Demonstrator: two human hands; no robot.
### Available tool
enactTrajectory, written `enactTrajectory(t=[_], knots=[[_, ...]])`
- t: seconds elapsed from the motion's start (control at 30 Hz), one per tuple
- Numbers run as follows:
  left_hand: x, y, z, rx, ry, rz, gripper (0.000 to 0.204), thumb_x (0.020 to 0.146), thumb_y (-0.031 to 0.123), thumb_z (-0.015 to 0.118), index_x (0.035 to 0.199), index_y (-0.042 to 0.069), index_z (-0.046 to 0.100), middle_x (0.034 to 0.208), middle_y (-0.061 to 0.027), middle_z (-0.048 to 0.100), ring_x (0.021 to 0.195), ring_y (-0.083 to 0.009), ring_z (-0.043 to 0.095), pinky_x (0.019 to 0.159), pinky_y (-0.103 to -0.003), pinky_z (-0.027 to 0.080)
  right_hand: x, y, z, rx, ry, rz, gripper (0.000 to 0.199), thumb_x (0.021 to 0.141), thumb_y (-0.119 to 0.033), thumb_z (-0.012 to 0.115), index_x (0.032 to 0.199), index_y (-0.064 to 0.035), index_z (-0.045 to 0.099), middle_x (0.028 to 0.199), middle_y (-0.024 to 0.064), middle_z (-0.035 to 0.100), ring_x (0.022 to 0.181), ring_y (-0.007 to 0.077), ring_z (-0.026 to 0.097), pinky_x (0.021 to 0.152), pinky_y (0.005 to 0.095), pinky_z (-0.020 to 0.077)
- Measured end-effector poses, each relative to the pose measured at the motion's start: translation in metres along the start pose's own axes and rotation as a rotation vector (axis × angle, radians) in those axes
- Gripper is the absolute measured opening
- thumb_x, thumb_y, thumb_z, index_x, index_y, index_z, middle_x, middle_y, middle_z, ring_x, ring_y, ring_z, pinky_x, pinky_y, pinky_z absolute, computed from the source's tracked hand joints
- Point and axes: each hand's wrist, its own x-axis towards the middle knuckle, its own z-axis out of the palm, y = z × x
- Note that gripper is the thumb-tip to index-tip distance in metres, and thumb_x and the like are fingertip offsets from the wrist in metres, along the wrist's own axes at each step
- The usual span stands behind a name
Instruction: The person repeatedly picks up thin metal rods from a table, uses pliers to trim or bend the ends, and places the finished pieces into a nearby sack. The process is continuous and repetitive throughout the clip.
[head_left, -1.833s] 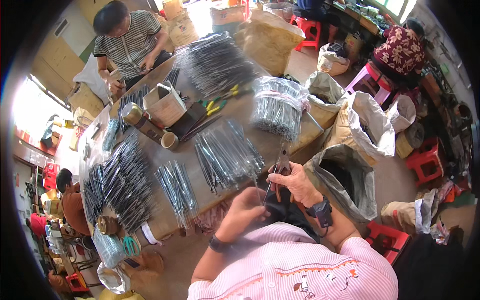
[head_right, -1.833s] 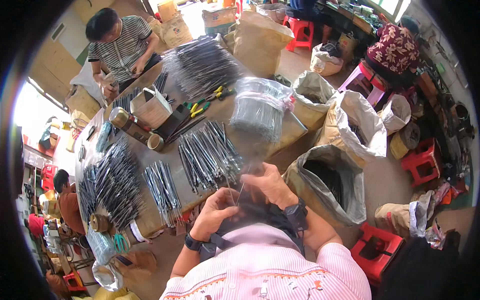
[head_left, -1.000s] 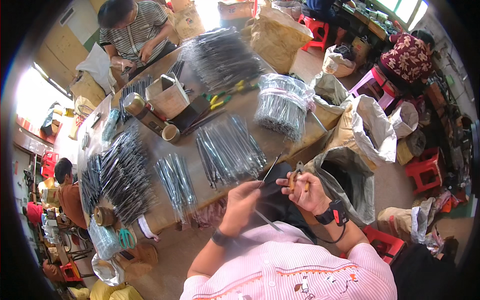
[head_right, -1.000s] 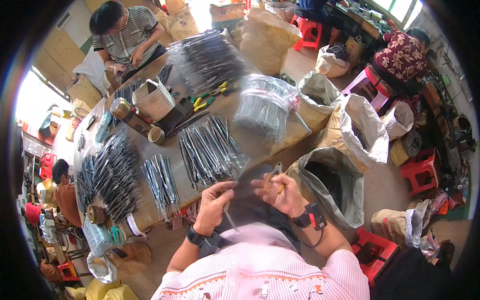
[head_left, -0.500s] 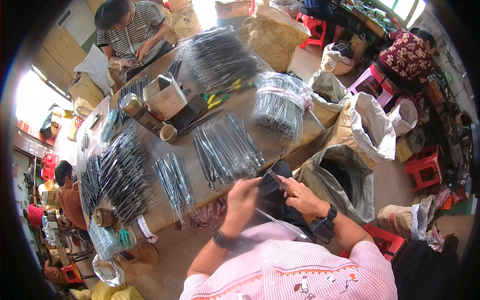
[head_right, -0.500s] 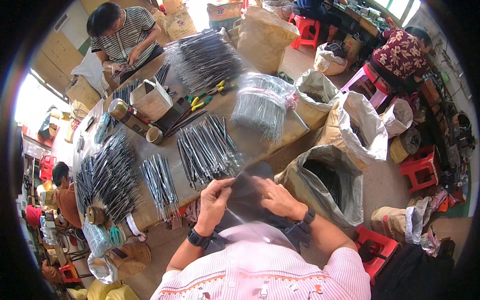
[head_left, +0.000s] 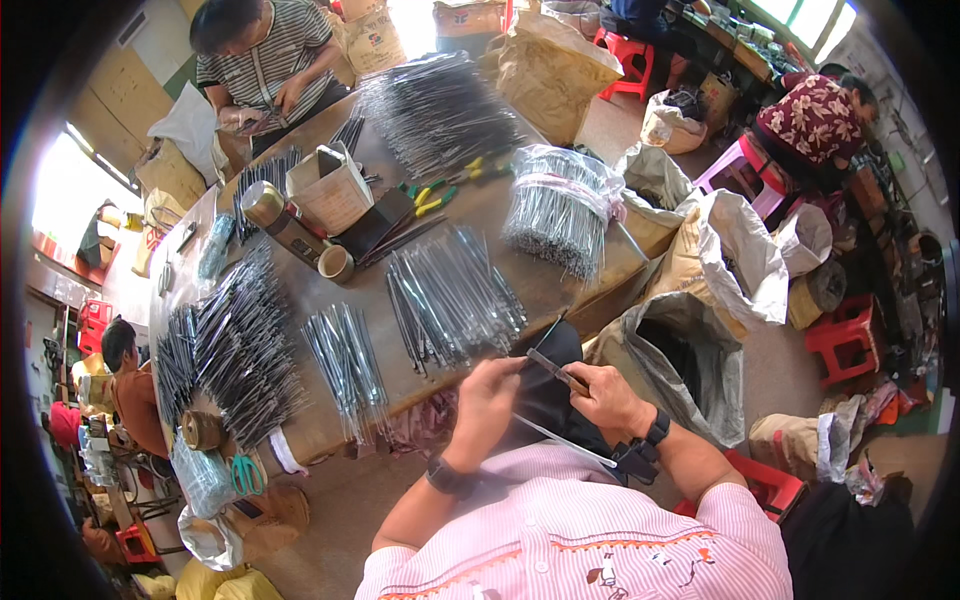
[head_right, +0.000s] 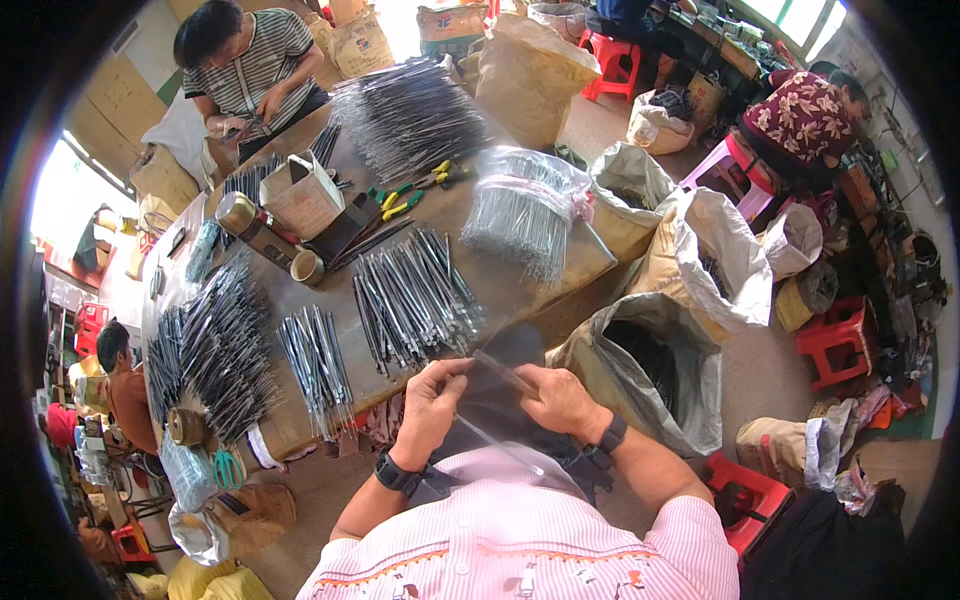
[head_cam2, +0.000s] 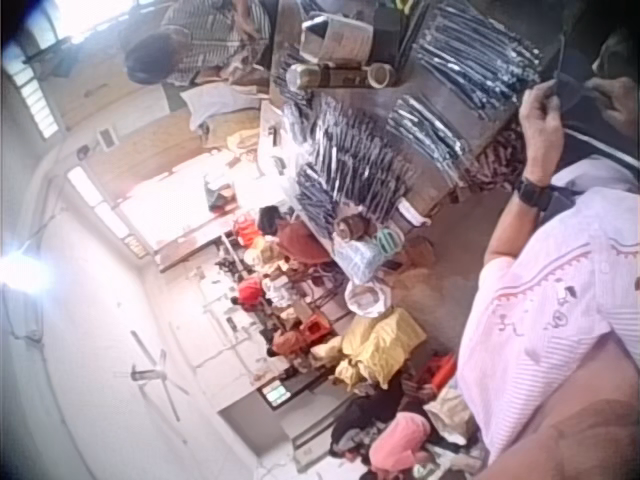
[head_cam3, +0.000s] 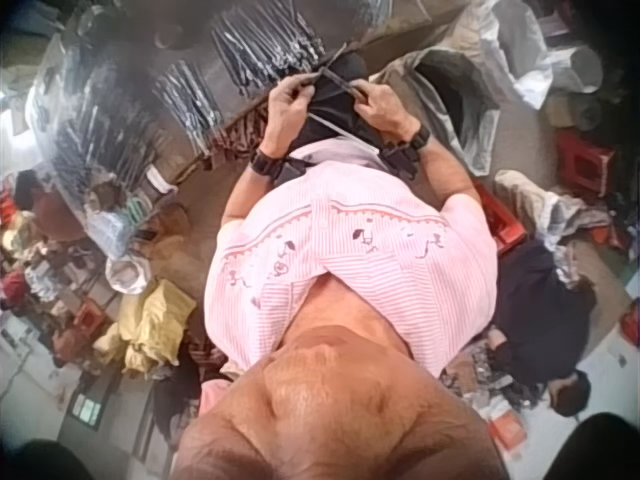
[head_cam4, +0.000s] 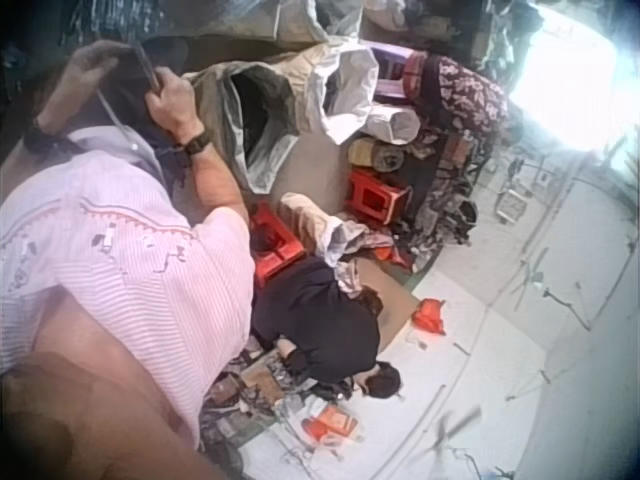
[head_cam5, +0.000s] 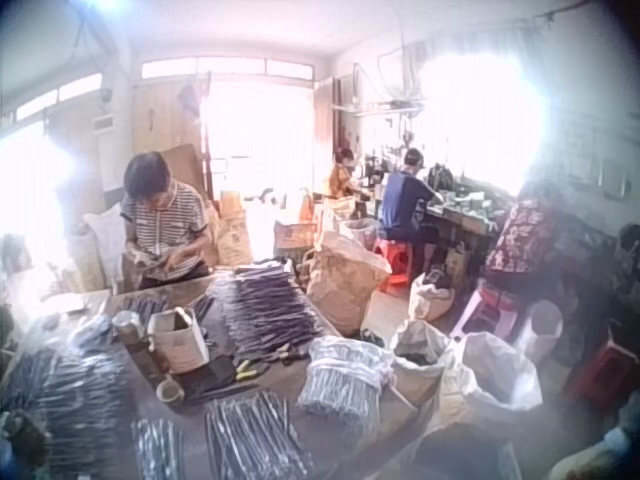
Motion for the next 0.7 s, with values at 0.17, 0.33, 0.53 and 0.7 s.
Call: enactTrajectory(t=[0.17,0.33,0.53,0.7], knots=[[0.004,0.003,-0.007,-0.031,-0.064,-0.08,0.024,0.096,0.009,0.057,0.117,0.002,0.066,0.077,0.0034,0.053,0.068,-0.0029,0.048,0.06,-0.019,0.041,0.003,0.002,0.001,-0.031,0.039,-0.03,0.032,0.076,-0.014,0.06,0.105,-0.0021,0.061,0.084,0.0239,0.064,0.08,0.0421,0.062,0.071,0.0459,0.0507],[-0.004,0.016,-0.033,0.081,-0.093,-0.097,0.03,0.096,0.014,0.057,0.122,-0.001,0.062,0.091,-0.0013,0.052,0.076,-0.0091,0.05,0.068,-0.022,0.044,0.008,0.001,-0.001,-0.048,0.087,0.022,0.032,0.077,-0.018,0.058,0.105,-0.0029,0.061,0.086,0.0235,0.065,0.082,0.042,0.062,0.074,0.047,0.05],[-0.016,0.006,-0.044,0.217,-0.043,0.066,0.031,0.089,0.003,0.062,0.119,-0.002,0.063,0.087,-0.0037,0.053,0.072,-0.01,0.052,0.064,-0.023,0.044,0.019,-0.01,0.009,0.003,0.055,-0.033,0.036,0.076,-0.013,0.057,0.112,-0.0061,0.059,0.082,0.0196,0.063,0.078,0.0394,0.062,0.07,0.0432,0.0494],[-0.024,-0.015,-0.058,0.158,0.169,-0.034,0.023,0.095,0.006,0.057,0.114,-0.006,0.063,0.071,0.0006,0.057,0.058,-0.0056,0.051,0.053,-0.022,0.042,0.031,-0.012,0.027,0.046,-0.046,-0.03,0.051,0.077,-0.011,0.055,0.128,-0.0055,0.052,0.083,0.0115,0.066,0.076,0.0318,0.064,0.074,0.0382,0.0507]])
